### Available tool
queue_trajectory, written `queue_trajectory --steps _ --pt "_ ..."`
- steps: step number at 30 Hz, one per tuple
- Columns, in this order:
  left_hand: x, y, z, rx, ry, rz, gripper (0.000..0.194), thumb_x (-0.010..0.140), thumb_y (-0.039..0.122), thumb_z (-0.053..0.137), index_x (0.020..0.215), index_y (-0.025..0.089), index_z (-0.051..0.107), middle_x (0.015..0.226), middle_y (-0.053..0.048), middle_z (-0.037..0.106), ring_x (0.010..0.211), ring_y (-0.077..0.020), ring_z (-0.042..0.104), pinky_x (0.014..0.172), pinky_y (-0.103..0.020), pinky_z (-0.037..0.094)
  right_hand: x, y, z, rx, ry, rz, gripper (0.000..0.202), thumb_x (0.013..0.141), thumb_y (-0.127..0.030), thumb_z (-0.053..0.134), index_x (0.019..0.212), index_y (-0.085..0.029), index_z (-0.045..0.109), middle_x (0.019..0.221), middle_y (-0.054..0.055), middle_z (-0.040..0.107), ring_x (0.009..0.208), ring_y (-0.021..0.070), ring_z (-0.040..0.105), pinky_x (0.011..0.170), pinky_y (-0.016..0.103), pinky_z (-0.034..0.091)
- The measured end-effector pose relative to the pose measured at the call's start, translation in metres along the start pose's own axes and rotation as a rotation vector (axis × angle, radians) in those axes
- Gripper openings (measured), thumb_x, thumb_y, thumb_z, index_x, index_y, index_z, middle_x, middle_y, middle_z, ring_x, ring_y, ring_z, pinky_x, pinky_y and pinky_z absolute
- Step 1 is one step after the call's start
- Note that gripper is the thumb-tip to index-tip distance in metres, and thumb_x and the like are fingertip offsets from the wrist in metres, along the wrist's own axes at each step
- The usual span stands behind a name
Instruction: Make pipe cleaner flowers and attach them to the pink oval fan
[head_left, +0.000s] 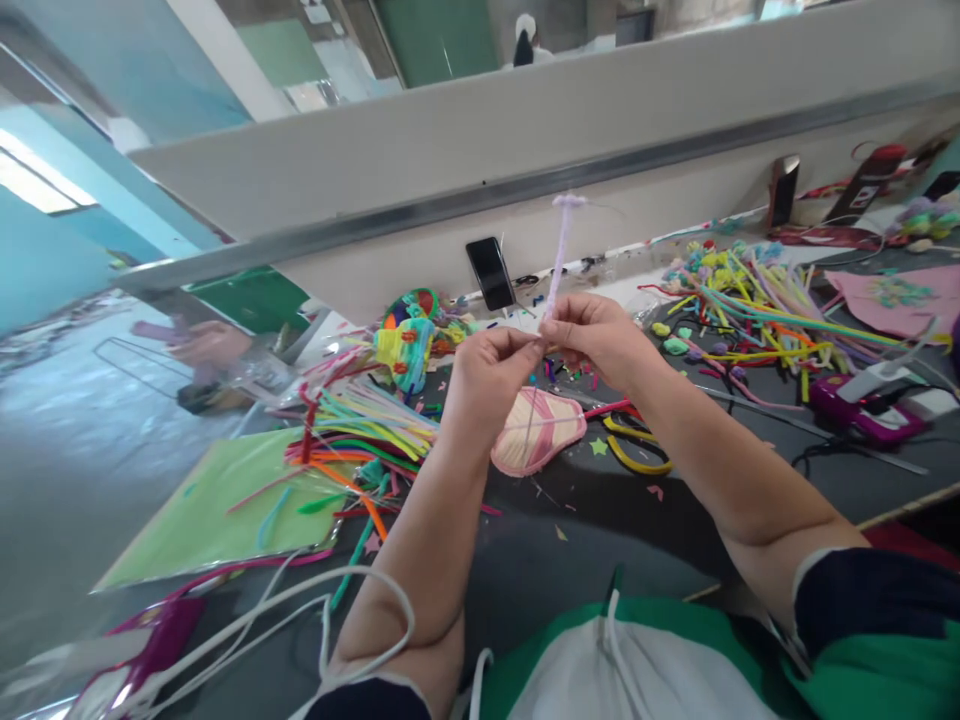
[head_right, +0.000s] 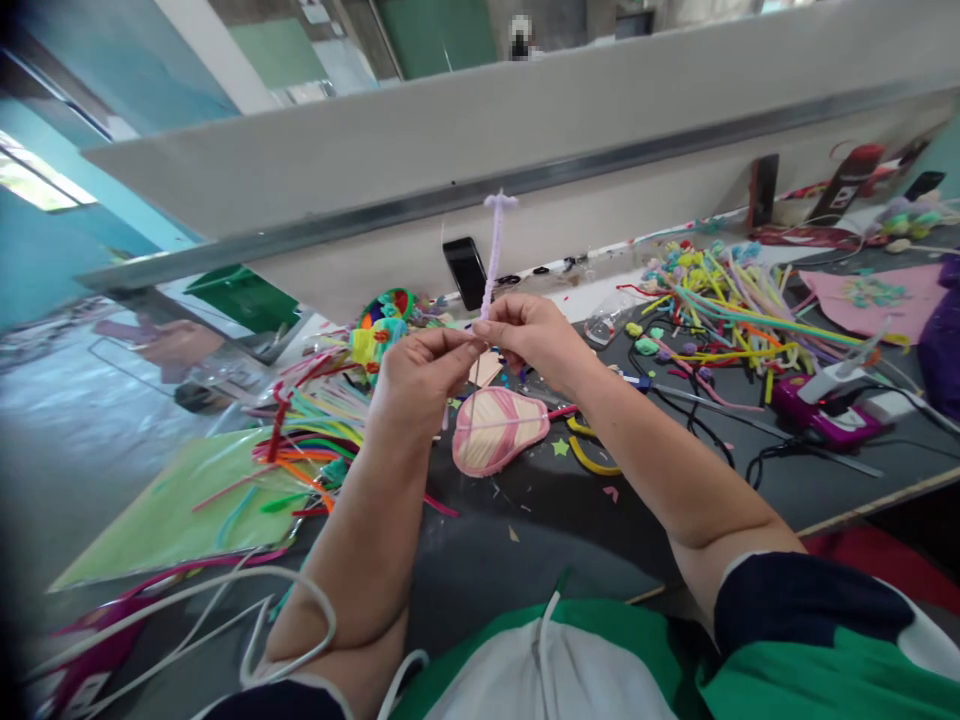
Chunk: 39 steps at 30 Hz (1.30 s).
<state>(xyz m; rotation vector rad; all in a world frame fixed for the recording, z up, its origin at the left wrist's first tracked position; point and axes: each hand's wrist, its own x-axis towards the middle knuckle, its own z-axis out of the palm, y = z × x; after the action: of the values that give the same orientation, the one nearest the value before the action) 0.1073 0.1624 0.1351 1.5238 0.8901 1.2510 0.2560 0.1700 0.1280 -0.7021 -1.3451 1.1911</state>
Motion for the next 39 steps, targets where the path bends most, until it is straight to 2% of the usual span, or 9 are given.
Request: queue_trajectory --steps 3,5,11,16,22,24,27,34,39 --pt "-0.003 -0.001 0.001 0.247 0.083 0.142 0.012 0.068 0.023 0.070 0.064 0.013 0.066 0.057 0.002 0.052 0.054 -0.0068 0.041 0.050 -0.019 0.030 -0.001 0.000 0.002 -0.109 0.060 0.007 0.026 0.070 -0.033 0.073 0.065 -0.016 0.054 0.048 -0.006 0.044 0.040 0.0060 0.037 0.037 0.021 0.027" --pt "-0.003 -0.001 0.003 0.239 0.041 0.117 0.012 0.070 0.024 0.068 0.065 0.013 0.066 0.055 0.002 0.051 0.052 -0.0063 0.039 0.049 -0.019 0.029 -0.001 -0.002 0.000 -0.139 0.069 0.012 0.027 0.070 -0.034 0.073 0.063 -0.016 0.053 0.047 -0.006 0.043 0.041 0.0059 0.036 0.038 0.021 0.025" --pt "-0.001 0.000 0.004 -0.109 -0.186 -0.184 0.017 0.069 0.027 0.070 0.065 0.013 0.061 0.045 0.005 0.039 0.037 -0.0028 0.029 0.037 -0.018 0.014 0.002 -0.003 -0.018 -0.063 -0.101 -0.025 0.024 0.070 -0.033 0.072 0.063 -0.015 0.057 0.052 -0.004 0.048 0.047 0.0058 0.038 0.044 0.021 0.027" --pt "0.000 0.001 0.002 -0.320 -0.272 -0.358 0.018 0.066 0.021 0.072 0.063 0.011 0.057 0.050 0.003 0.043 0.038 -0.0011 0.032 0.036 -0.014 0.016 0.005 -0.001 -0.021 0.087 -0.157 -0.019 0.025 0.065 -0.034 0.075 0.063 -0.015 0.059 0.060 -0.004 0.055 0.059 0.0078 0.048 0.057 0.021 0.039" --pt "-0.006 0.000 0.012 -0.655 -0.408 -0.580 0.018 0.066 0.020 0.069 0.070 0.011 0.054 0.056 0.004 0.040 0.039 0.0011 0.027 0.035 -0.011 0.013 0.003 0.009 -0.014 0.334 -0.224 0.002 0.031 0.060 -0.037 0.079 0.062 -0.014 0.058 0.061 -0.003 0.054 0.057 0.0072 0.048 0.055 0.020 0.039" --pt "-0.008 -0.001 0.016 -0.701 -0.438 -0.575 0.019 0.066 0.020 0.069 0.069 0.012 0.052 0.056 0.005 0.038 0.039 0.0010 0.027 0.035 -0.011 0.014 0.003 0.013 -0.014 0.398 -0.256 -0.012 0.032 0.061 -0.039 0.078 0.062 -0.014 0.059 0.062 -0.003 0.053 0.055 0.0069 0.048 0.054 0.020 0.038" --pt "-0.007 -0.002 0.017 -0.655 -0.354 -0.488 0.019 0.064 0.018 0.070 0.068 0.012 0.052 0.055 0.005 0.041 0.039 0.0004 0.030 0.035 -0.012 0.015 0.004 0.014 -0.013 0.377 -0.253 0.008 0.030 0.063 -0.040 0.077 0.066 -0.014 0.061 0.065 -0.002 0.055 0.058 0.0076 0.049 0.056 0.021 0.041" --pt "0.003 -0.014 0.012 -0.280 0.000 -0.173 0.023 0.060 0.026 0.075 0.061 0.013 0.055 0.041 0.007 0.040 0.034 -0.0021 0.029 0.036 -0.018 0.015 0.005 0.008 -0.004 0.025 0.059 0.043 0.028 0.063 -0.036 0.076 0.067 -0.015 0.058 0.061 -0.004 0.054 0.058 0.0077 0.048 0.059 0.022 0.040" --pt "0.001 -0.016 0.012 -0.200 -0.053 -0.125 0.025 0.067 0.032 0.074 0.062 0.013 0.057 0.043 0.007 0.042 0.036 -0.0026 0.032 0.037 -0.019 0.018 0.005 0.005 -0.008 0.025 0.075 0.070 0.028 0.060 -0.034 0.077 0.060 -0.015 0.057 0.056 -0.004 0.055 0.055 0.0083 0.048 0.058 0.023 0.039"
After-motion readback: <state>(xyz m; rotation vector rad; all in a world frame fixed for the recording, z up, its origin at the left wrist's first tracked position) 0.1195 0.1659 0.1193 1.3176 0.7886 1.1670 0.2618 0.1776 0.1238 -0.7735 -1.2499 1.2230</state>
